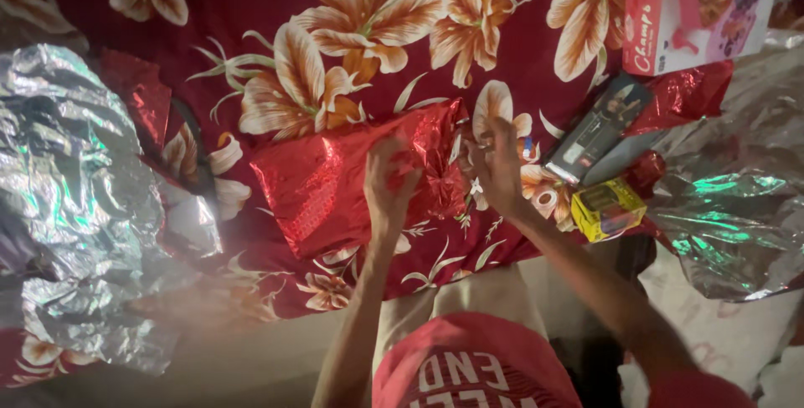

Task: The person wraps a small rectangular box with red metallic wrapping paper on a floral tablecloth. They fold the paper edges, crease the sides, and smooth the surface to form a neat package. The wrapped gift is set aside, and the person then handles a silver sheet and a small pink box.

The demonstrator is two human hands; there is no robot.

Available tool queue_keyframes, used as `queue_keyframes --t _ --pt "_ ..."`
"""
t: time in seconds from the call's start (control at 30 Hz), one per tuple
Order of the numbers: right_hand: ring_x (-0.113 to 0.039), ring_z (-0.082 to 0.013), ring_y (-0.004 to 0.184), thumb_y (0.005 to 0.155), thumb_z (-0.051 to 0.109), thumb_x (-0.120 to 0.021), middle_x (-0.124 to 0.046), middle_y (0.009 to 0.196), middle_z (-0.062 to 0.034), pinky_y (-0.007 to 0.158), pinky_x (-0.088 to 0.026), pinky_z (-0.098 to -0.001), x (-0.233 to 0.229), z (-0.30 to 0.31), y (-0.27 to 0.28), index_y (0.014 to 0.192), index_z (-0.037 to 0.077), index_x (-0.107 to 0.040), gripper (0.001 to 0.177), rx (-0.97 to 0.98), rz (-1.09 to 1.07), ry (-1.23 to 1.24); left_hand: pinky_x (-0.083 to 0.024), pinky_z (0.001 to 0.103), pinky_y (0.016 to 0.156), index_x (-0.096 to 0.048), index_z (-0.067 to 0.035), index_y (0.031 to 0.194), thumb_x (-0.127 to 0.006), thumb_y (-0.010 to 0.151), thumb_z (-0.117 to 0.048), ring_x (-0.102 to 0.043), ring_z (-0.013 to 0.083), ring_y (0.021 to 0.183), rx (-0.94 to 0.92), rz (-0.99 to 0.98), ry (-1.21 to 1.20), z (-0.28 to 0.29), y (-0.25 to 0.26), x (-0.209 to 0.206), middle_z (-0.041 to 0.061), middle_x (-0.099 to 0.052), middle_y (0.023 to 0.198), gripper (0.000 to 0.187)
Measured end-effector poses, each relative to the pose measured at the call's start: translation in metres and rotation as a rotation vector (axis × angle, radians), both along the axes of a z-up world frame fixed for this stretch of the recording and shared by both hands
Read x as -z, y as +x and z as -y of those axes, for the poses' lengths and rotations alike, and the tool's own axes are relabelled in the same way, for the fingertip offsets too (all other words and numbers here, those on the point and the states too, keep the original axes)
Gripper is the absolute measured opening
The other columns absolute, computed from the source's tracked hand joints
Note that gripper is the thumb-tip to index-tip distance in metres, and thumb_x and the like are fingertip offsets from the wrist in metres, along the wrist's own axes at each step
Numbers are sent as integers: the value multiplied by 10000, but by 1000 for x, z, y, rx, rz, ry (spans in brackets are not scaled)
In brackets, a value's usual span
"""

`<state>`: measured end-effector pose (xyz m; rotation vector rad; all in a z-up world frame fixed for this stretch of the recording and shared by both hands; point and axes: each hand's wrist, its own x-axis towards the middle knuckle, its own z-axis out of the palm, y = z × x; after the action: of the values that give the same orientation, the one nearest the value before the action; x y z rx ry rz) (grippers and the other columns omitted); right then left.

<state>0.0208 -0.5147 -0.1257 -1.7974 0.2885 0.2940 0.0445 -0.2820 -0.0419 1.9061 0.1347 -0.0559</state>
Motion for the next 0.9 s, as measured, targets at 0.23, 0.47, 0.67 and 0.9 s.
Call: queue_keyframes --t 0.23,0.47,0.67,0.9 --pt "-743 -131 777 1017 2 -662 -738 1032 -118 630 -609 -253 -17 -54 63 1247 31 -675 232 149 236 -164 -613 315 744 -352 -138 1625 -726 883 63 -648 197 914 153 -92 173 32 44 39 84 -657 1079 854" --pt "-731 -194 796 945 -59 -699 -720 1024 -120 632 -609 -300 -31 -58 63 1101 19 -727 176 64 137 -300 -554 365 720 -246 -120 1656 -711 836 111 -563 201 802 155 -107 208 42 61 66 97 -573 922 970" --pt "-740 -234 825 919 -57 -698 -728 1036 -137 693 -617 -321 -31 -66 81 1088 5 -716 181 -19 149 -271 -583 327 679 -191 -110 1657 -613 829 167 -593 196 828 121 -15 192 46 70 67 216 -627 1283 970" --pt "-746 -251 816 921 -118 -637 -747 1028 -157 709 -618 -340 -31 -56 91 1118 10 -738 256 -177 71 -221 -621 320 720 -109 -87 1692 -525 1000 138 -688 199 871 133 -160 136 41 51 83 149 -682 1184 838"
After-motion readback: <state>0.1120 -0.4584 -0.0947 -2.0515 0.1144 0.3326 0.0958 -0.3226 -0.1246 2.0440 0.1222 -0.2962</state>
